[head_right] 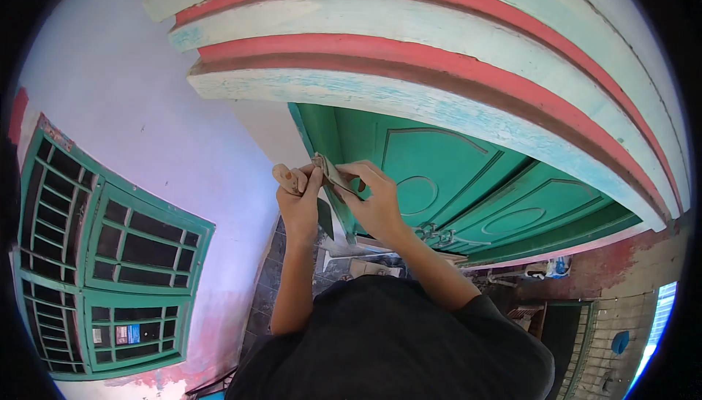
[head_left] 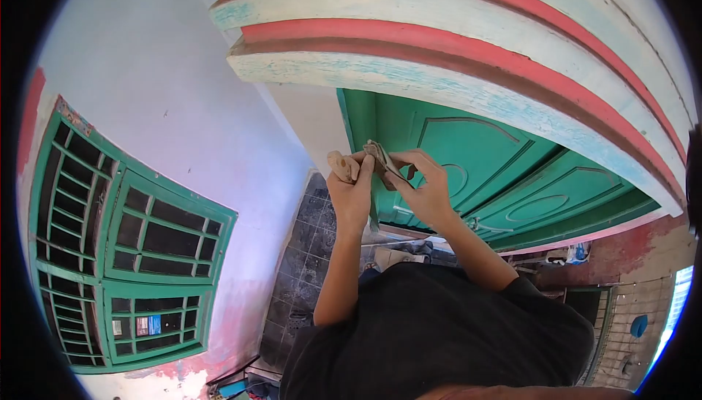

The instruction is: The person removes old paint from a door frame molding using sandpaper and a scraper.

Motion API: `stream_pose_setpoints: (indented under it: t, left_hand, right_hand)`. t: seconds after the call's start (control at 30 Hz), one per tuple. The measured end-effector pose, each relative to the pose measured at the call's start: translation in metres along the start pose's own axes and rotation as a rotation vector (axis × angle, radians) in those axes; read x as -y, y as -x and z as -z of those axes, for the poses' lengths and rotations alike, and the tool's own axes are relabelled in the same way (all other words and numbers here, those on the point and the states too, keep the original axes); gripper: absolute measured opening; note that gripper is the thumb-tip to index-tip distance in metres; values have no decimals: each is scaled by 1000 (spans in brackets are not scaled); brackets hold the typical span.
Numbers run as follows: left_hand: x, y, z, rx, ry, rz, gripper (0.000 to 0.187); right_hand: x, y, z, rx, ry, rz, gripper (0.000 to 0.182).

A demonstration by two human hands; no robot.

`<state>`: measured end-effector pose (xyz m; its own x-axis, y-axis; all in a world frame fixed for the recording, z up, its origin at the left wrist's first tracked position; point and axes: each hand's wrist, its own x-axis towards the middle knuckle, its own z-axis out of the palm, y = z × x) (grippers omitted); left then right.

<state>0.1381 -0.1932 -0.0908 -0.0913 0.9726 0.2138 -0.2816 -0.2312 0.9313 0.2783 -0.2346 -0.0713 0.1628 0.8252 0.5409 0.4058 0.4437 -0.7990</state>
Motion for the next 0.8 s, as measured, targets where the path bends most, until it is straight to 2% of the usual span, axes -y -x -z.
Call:
stream_pose_setpoints:
  t: [0.03, 0.1, 0.13, 0.2, 0.27, 0.3, 0.37, 0.5, 0.53, 0.6, 0.63, 0.7, 0.73, 0.8]
  left_hand:
    - [0, -2, -2, 17, -17, 15, 25]
    - [7, -4, -3, 33, -41, 27, 27]
    - [15, -3, 0, 39, -74, 7, 23]
    - [20, 1, 5, 44, -118, -10, 19]
    - [17, 6, 9, -74, 48, 162, 20]
    - [5, 8, 5, -78, 39, 164, 20]
    - [-26, 15, -8, -131, 298, 377, 28]
    - [-20, 25, -9, -176, 263, 304, 39]
    - [-17, 26, -8, -154, 180, 234, 40]
    - [-11, 28, -8, -142, 96, 164, 42]
    - [-8, 28, -8, -187, 111, 144, 44]
    - [-6, 28, -8, -237, 126, 116, 47]
    - [-5, 28, -8, -268, 134, 70, 47]
    - [-2, 30, -8, -306, 140, 21, 48]
  right_hand:
    - [-6, 4, 1, -6, -5, -4, 28]
    - [-15, 7, 1, -120, 131, 305, 29]
    - [-16, 6, 2, -122, 125, 302, 29]
    - [-15, 2, 3, -202, 298, 602, 31]
    - [-18, 4, 3, -223, 317, 625, 30]
    - [-20, 5, 3, -241, 344, 652, 29]
    - [-26, 9, 2, -241, 340, 650, 29]
    - [-39, 12, -1, -211, 310, 652, 24]
    - [-40, 10, -1, -208, 299, 653, 24]
    - [-36, 8, 3, -136, 315, 577, 43]
    - [-33, 7, 5, -131, 307, 580, 43]
    - [-29, 4, 8, -164, 366, 186, 59]
    - [-35, 4, 10, -160, 358, 194, 59]
    - [-51, 7, 17, 97, -210, -263, 67]
